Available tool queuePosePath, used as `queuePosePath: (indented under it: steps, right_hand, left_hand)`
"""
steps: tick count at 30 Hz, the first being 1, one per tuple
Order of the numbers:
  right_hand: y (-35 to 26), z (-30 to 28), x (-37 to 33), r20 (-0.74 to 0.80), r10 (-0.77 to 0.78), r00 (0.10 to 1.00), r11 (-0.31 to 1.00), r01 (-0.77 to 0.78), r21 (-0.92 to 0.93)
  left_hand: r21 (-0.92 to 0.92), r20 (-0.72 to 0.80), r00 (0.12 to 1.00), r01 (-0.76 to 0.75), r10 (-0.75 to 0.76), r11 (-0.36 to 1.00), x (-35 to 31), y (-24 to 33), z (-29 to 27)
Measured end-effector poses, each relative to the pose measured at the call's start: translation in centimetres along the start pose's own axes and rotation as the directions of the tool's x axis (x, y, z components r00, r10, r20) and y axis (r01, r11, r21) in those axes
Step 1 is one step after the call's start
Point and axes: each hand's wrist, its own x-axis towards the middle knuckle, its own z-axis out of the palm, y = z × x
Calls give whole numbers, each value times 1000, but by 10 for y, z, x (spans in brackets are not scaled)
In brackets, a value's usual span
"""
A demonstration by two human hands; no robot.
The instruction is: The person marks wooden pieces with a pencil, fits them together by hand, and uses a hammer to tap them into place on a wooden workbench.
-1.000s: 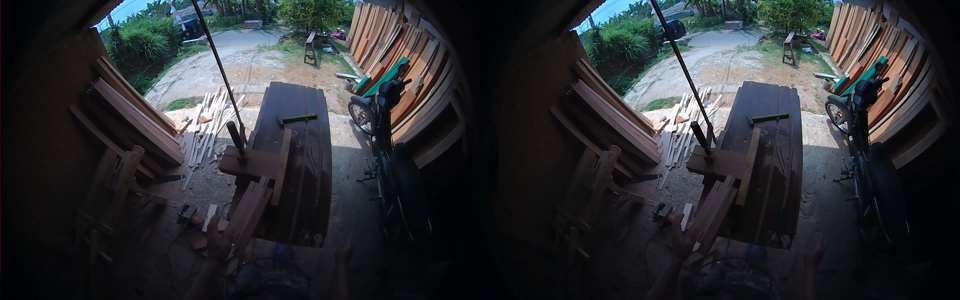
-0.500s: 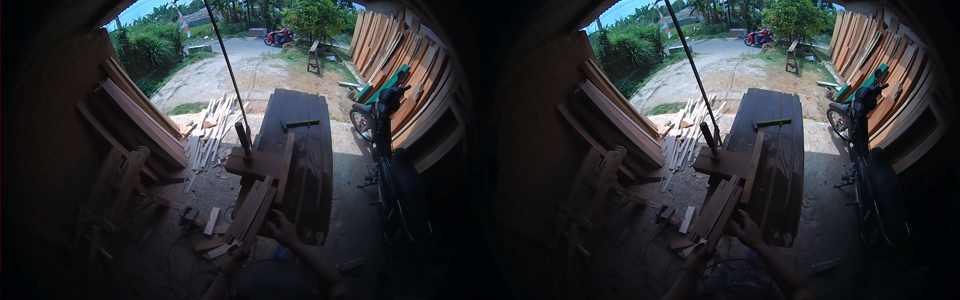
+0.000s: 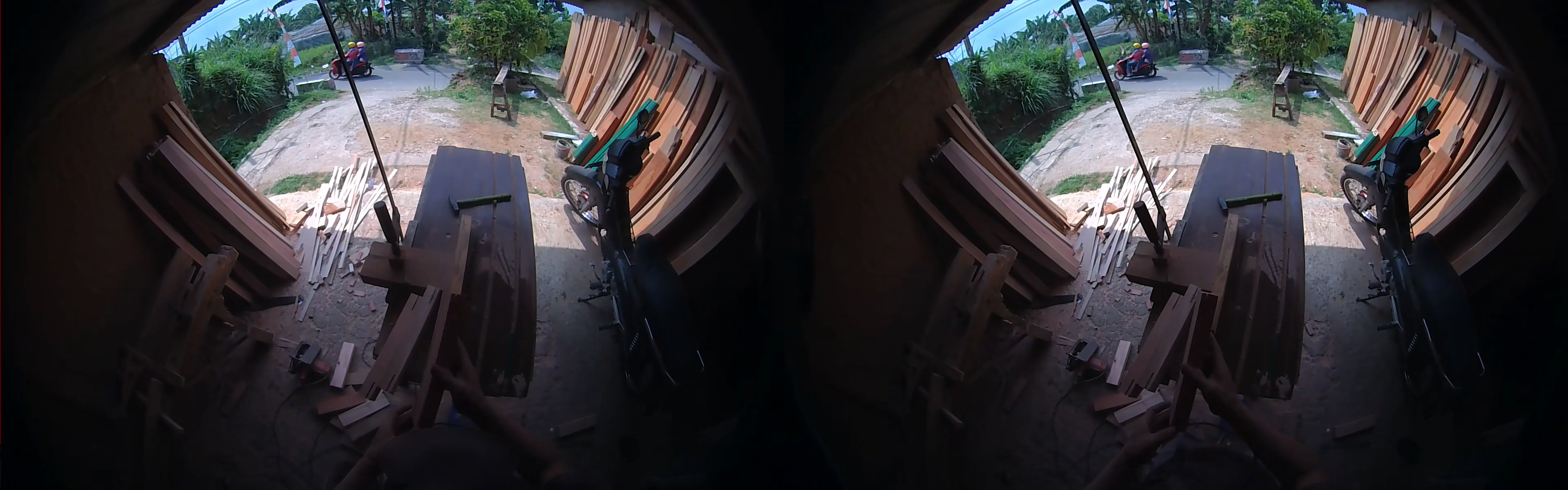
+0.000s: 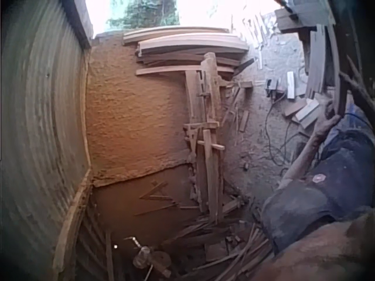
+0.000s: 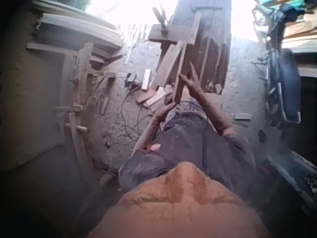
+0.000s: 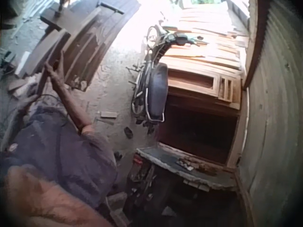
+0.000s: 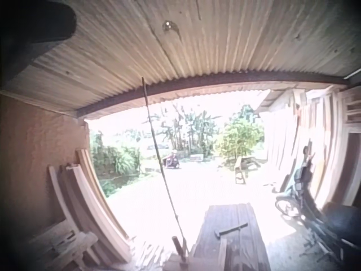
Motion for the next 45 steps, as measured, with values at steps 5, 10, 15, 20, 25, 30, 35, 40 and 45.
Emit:
queuePosePath:
  steps: [5, 10, 15, 20, 25, 30, 35, 40, 45]
  right_hand:
    - [-61, -44, 12, -76, -244, 967, 954, 225, -197]
    - [-53, -73, 54, -28, -406, 913, 866, 375, -331]
    - [-23, -79, 86, 47, -540, 841, 658, 456, -599]
    - [-3, -77, 101, 39, -456, 889, 829, 441, -344]
    - [8, -106, 104, 15, -359, 933, 920, 357, -163]
    - [5, -73, 105, -234, -615, 753, 671, 343, -658]
    - [-2, -30, 117, -156, -804, 574, 6, -254, -967]
    - [-21, 3, 127, -57, -859, 509, -356, -673, -648]
    - [-36, 8, 132, 57, -918, 392, -359, -762, -539]
  left_hand:
    - [312, 54, 973, -231, 225, 922, 55, 40, 29]
    - [239, 161, 791, -612, 590, 754, 140, 120, 59]
    - [384, 321, 688, -723, 651, 574, 213, 176, 93]
    - [215, 307, 709, -701, 634, 680, 246, 172, 109]
    - [319, 297, 711, -703, 637, 636, 246, 159, 109]
    - [334, 258, 693, -718, 673, 611, 236, 153, 115]
    - [242, 146, 633, -768, 760, 593, 244, 144, 112]
    - [351, 185, 663, -734, 725, 581, 245, 149, 111]
    - [291, 202, 648, -756, 734, 587, 247, 147, 112]
